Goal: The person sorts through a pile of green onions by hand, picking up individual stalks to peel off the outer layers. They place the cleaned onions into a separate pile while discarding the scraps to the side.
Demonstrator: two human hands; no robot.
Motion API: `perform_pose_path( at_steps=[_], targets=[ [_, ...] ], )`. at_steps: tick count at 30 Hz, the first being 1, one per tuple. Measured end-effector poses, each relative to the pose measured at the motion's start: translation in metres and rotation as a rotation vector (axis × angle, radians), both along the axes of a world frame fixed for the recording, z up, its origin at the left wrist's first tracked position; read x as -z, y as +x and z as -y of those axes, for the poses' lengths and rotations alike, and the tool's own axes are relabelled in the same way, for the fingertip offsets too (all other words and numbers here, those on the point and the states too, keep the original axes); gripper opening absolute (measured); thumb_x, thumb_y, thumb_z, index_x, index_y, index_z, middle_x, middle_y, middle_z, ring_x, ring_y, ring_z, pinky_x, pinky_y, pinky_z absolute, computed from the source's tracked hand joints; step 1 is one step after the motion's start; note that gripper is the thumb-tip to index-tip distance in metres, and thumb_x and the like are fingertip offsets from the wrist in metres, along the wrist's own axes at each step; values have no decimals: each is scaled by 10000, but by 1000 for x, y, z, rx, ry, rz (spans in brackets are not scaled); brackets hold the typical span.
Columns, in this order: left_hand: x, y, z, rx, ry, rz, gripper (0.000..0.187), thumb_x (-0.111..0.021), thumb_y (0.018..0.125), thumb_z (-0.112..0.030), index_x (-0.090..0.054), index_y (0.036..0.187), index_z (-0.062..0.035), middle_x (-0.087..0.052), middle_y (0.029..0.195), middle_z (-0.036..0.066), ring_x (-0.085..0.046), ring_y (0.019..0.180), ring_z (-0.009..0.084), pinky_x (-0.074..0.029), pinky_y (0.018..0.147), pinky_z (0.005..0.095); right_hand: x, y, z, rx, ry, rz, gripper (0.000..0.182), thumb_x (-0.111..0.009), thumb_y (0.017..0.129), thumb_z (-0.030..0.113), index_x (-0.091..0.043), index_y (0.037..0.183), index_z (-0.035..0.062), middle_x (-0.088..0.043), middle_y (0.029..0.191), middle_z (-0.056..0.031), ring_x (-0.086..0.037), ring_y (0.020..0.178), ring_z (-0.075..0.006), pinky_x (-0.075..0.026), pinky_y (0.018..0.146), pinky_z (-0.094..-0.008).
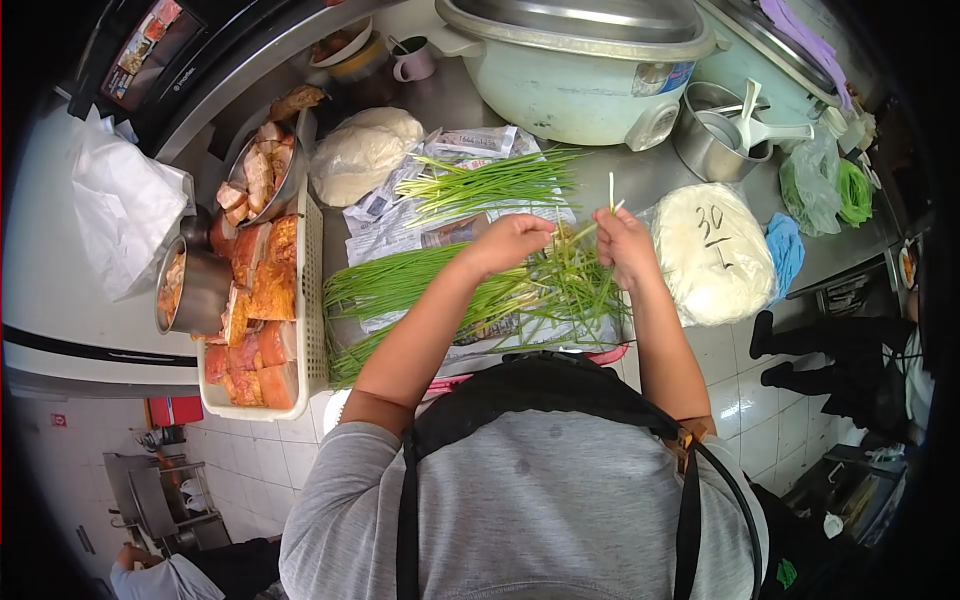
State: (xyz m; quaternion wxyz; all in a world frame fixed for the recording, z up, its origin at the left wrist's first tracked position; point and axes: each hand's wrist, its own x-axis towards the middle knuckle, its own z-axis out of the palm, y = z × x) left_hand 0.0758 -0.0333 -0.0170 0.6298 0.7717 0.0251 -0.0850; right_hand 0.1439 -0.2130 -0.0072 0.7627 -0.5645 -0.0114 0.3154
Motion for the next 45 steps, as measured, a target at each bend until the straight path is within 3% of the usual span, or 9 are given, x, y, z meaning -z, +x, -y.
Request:
perform_pose_path(
  at_steps=[7, 9, 16, 19, 25, 30, 36, 39, 45],
  targets=[
    [-33, -10, 13, -48, -41, -93, 165, -455, 815, -186, -514, 865, -41, -495, 648, -17, -432, 530, 41, -364, 493, 175, -24, 1, -13, -76, 539, -147, 224, -392, 836, 196, -450, 988, 43, -426, 608, 3, -433, 543, -108, -365, 502, -234],
    [-31, -10, 18, -247, -270, -73, 137, -458, 811, -180, -508, 814, -52, -466, 599, -31, -422, 500, 42, -351, 471, 166, -29, -2, -17, -19, 507, -149, 223, -377, 838, 181, -428, 1008, 46, -476, 676, -26, -487, 651, -145, -396, 593, -256],
    [-26, -14, 50, -265, -284, 136, 74, -524, 765, -138, -502, 765, -67, -463, 636, -42, -362, 510, 24, -286, 441, 166, -30, -17, -32, 89, 563, -116, 223, -394, 819, 109, -375, 1030, 39, -539, 885, -117, -511, 850, -193, -395, 750, -301],
    [-10, -9, 48, -255, -273, 179, 60, -543, 748, -112, -498, 742, -74, -465, 662, -44, -342, 512, 12, -264, 435, 162, -31, -22, -34, 48, 550, -106, 228, -417, 806, 96, -373, 1021, 34, -540, 902, -126, -499, 853, -174, -389, 751, -283],
    [-19, -13, 43, -342, -412, 121, 94, -541, 742, -93, -459, 696, -91, -465, 643, -36, -328, 466, 4, -239, 396, 149, -6, -21, -27, -51, 110, 271, 165, -485, 776, 74, -454, 923, 6, -539, 775, -50, -487, 690, -94, -383, 627, -196],
    [-30, -15, 36, -421, -526, 48, 106, -534, 744, -95, -436, 706, -98, -446, 617, -30, -289, 396, 11, -191, 337, 163, -12, -22, -24, -11, 182, 190, 110, -500, 767, 60, -490, 861, 4, -525, 738, -30, -479, 632, -79, -381, 573, -181],
    [3, -15, 31, -235, 111, -14, 129, -515, 770, -125, -494, 864, -39, -510, 721, 9, -442, 627, 44, -365, 546, 180, -12, -15, -8, 87, 260, 40, 131, -502, 773, 77, -467, 882, 13, -518, 727, -34, -493, 630, -94, -413, 562, -207],
    [-10, -9, 39, -414, -114, 230, 223, -485, 792, -129, -498, 975, -3, -537, 812, 33, -456, 785, 61, -374, 688, 205, -13, -19, -8, 85, 214, 91, 113, -497, 780, 86, -462, 863, 18, -513, 710, -32, -494, 611, -95, -416, 553, -213],
    [-32, -2, 51, -292, -308, 251, 168, -452, 798, -119, -534, 880, 4, -546, 754, 29, -473, 689, 59, -398, 584, 198, -17, -41, -31, 35, 29, 399, 96, -512, 774, 106, -500, 802, 15, -514, 659, -17, -474, 540, -87, -392, 508, -202]
  ],
)
